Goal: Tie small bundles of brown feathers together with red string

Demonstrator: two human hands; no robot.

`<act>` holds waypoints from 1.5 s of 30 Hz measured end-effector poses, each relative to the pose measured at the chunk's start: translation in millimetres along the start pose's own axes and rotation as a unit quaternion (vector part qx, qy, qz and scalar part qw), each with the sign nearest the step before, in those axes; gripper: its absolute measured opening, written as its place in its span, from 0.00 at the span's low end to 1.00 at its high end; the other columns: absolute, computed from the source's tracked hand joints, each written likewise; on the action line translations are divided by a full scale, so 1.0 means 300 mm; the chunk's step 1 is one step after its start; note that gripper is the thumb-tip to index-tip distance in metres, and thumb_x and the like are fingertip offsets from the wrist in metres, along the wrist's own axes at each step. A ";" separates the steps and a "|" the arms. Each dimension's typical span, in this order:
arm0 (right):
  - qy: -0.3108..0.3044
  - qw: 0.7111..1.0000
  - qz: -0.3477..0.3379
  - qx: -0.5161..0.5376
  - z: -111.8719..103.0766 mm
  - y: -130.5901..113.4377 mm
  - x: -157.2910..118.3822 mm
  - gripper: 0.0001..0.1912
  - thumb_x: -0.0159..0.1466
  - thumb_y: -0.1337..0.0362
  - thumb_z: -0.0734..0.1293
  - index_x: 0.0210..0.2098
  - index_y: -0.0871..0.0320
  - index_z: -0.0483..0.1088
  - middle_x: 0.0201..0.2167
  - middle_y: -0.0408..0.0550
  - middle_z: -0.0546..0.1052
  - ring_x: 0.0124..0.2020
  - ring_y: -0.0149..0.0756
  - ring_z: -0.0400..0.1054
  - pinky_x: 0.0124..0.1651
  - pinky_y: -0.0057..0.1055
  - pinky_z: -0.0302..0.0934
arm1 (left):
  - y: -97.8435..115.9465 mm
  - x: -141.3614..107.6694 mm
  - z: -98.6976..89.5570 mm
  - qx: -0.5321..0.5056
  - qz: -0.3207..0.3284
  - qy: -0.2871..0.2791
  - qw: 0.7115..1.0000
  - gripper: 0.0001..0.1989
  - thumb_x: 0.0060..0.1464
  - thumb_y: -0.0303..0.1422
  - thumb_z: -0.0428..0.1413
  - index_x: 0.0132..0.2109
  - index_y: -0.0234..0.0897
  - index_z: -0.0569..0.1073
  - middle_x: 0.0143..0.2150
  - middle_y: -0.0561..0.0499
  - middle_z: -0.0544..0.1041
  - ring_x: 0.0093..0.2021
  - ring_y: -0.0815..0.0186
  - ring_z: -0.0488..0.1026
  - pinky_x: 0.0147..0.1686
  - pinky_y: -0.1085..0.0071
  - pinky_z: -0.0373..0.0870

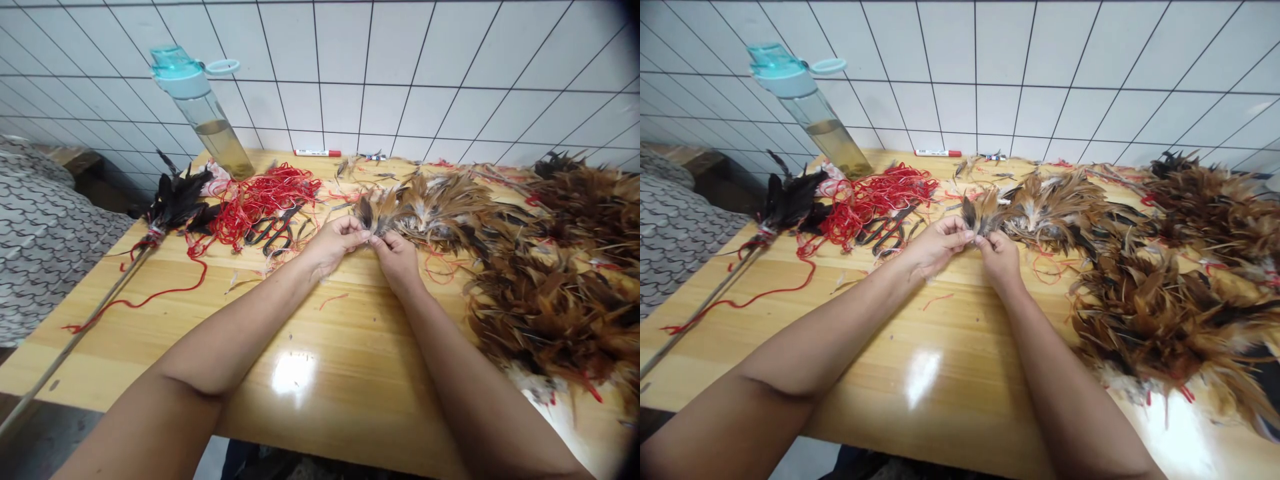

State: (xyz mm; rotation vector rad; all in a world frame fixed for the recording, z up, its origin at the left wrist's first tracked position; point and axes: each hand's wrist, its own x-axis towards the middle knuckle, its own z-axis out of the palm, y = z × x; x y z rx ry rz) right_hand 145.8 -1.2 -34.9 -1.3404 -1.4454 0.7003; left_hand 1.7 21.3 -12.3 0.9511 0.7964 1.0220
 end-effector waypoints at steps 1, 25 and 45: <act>-0.007 1.000 -0.001 0.011 0.003 0.005 0.000 0.19 0.57 0.54 0.64 0.17 0.55 0.56 0.20 0.40 0.59 0.25 0.30 0.53 0.30 0.29 0.50 | 0.000 0.000 0.000 -0.006 -0.001 0.003 1.000 0.19 0.36 0.32 0.69 0.28 0.34 0.66 0.22 0.59 0.66 0.22 0.78 0.61 0.24 0.78 0.55; -0.166 0.983 -0.072 0.027 -0.022 0.012 0.009 0.16 0.62 0.53 0.64 0.24 0.57 0.71 0.29 0.47 0.75 0.34 0.37 0.68 0.43 0.35 0.61 | 0.026 -0.009 -0.026 0.040 -0.045 -0.084 0.995 0.17 0.37 0.32 0.70 0.30 0.31 0.71 0.25 0.53 0.74 0.26 0.72 0.71 0.30 0.73 0.64; -0.080 0.981 0.023 0.174 -0.023 -0.010 0.008 0.19 0.59 0.47 0.66 0.24 0.56 0.67 0.24 0.42 0.67 0.28 0.31 0.59 0.36 0.30 0.56 | 0.083 0.030 -0.096 0.240 0.114 0.103 0.958 0.06 0.46 0.29 0.60 0.33 0.33 0.72 0.27 0.55 0.71 0.27 0.73 0.65 0.30 0.75 0.60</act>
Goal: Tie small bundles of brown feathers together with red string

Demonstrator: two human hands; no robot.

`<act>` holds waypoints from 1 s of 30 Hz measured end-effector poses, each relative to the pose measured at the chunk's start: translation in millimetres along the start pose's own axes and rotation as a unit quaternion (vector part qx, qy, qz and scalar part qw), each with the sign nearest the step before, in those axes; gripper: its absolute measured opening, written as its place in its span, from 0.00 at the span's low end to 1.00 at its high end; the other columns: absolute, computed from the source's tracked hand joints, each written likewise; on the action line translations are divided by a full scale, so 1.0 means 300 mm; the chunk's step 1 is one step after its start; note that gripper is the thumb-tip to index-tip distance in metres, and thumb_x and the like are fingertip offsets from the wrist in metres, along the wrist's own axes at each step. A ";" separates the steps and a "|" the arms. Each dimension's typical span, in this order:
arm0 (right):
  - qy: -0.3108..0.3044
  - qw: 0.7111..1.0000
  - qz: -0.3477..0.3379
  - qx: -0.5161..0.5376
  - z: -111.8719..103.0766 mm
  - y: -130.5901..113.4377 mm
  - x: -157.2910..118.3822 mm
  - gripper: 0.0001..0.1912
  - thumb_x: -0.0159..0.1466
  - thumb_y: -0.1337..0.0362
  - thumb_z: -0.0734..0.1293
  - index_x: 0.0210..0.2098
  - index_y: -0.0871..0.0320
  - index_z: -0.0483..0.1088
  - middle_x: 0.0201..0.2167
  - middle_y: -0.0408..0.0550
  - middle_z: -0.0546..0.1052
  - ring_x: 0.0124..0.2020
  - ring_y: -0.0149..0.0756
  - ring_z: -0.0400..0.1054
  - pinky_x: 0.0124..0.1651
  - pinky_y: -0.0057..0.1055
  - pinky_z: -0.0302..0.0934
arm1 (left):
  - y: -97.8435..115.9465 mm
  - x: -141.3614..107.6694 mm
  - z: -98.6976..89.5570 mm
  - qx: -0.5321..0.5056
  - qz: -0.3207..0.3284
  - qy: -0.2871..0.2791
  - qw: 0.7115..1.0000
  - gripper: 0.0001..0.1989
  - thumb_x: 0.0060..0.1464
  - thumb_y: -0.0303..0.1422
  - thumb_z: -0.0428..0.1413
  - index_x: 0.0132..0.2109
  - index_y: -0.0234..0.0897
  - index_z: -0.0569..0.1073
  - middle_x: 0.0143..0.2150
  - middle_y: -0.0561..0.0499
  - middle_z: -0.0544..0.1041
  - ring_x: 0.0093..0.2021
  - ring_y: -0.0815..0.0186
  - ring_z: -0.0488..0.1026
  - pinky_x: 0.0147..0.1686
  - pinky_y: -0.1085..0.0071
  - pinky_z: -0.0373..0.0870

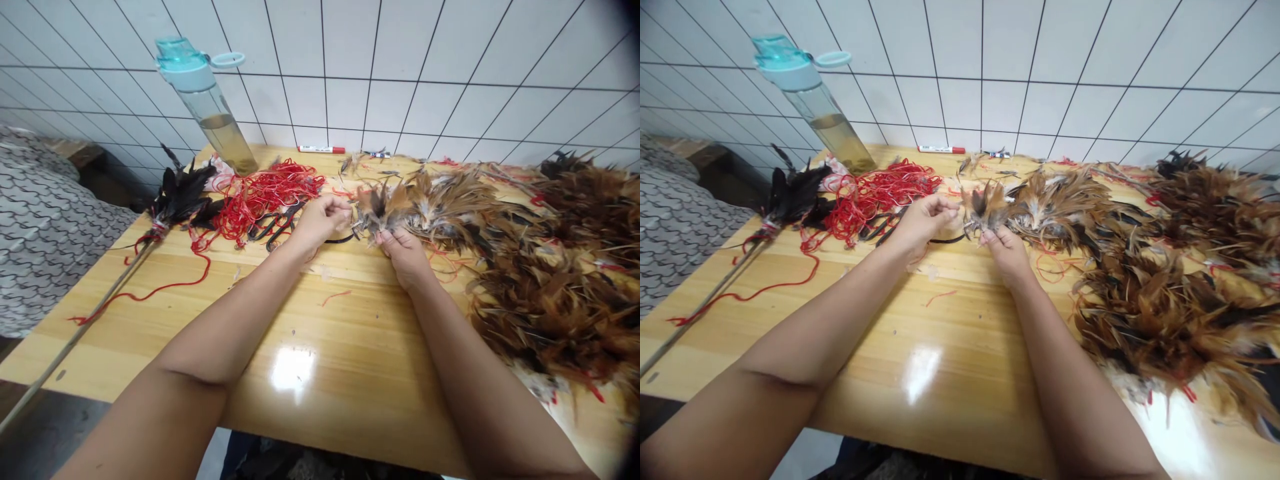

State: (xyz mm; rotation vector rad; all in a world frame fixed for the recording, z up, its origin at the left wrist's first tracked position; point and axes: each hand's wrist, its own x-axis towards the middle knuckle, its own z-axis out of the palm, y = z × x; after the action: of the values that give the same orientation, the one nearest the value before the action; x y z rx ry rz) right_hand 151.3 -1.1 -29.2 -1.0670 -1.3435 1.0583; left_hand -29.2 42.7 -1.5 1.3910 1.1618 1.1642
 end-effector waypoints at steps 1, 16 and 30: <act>0.010 1.000 0.012 0.022 0.001 -0.005 -0.001 0.20 0.58 0.46 0.67 0.24 0.56 0.66 0.24 0.41 0.67 0.27 0.30 0.58 0.34 0.29 0.55 | -0.007 0.009 -0.016 0.067 0.015 0.034 0.997 0.03 0.48 0.28 0.58 0.32 0.33 0.72 0.27 0.54 0.71 0.28 0.73 0.65 0.31 0.74 0.60; 0.105 0.992 0.051 0.044 0.017 -0.008 -0.006 0.21 0.56 0.43 0.68 0.26 0.56 0.66 0.15 0.35 0.58 0.19 0.26 0.48 0.24 0.28 0.43 | -0.052 -0.023 0.058 0.468 0.184 -0.038 0.864 0.07 0.57 0.31 0.53 0.39 0.34 0.75 0.40 0.43 0.72 0.45 0.58 0.69 0.45 0.64 0.65; 0.115 0.992 0.042 0.009 0.014 -0.003 -0.010 0.21 0.58 0.43 0.66 0.27 0.56 0.67 0.16 0.35 0.58 0.19 0.26 0.48 0.23 0.28 0.43 | 0.003 -0.012 0.006 0.400 0.072 -0.056 0.912 0.06 0.54 0.29 0.52 0.33 0.33 0.73 0.31 0.47 0.73 0.34 0.63 0.69 0.37 0.67 0.63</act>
State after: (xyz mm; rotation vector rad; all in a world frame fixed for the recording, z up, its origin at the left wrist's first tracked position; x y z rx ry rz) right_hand 147.1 -4.4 -29.0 -1.2009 -1.1108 0.9741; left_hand -27.8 38.9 -1.1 2.1532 1.5571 0.6881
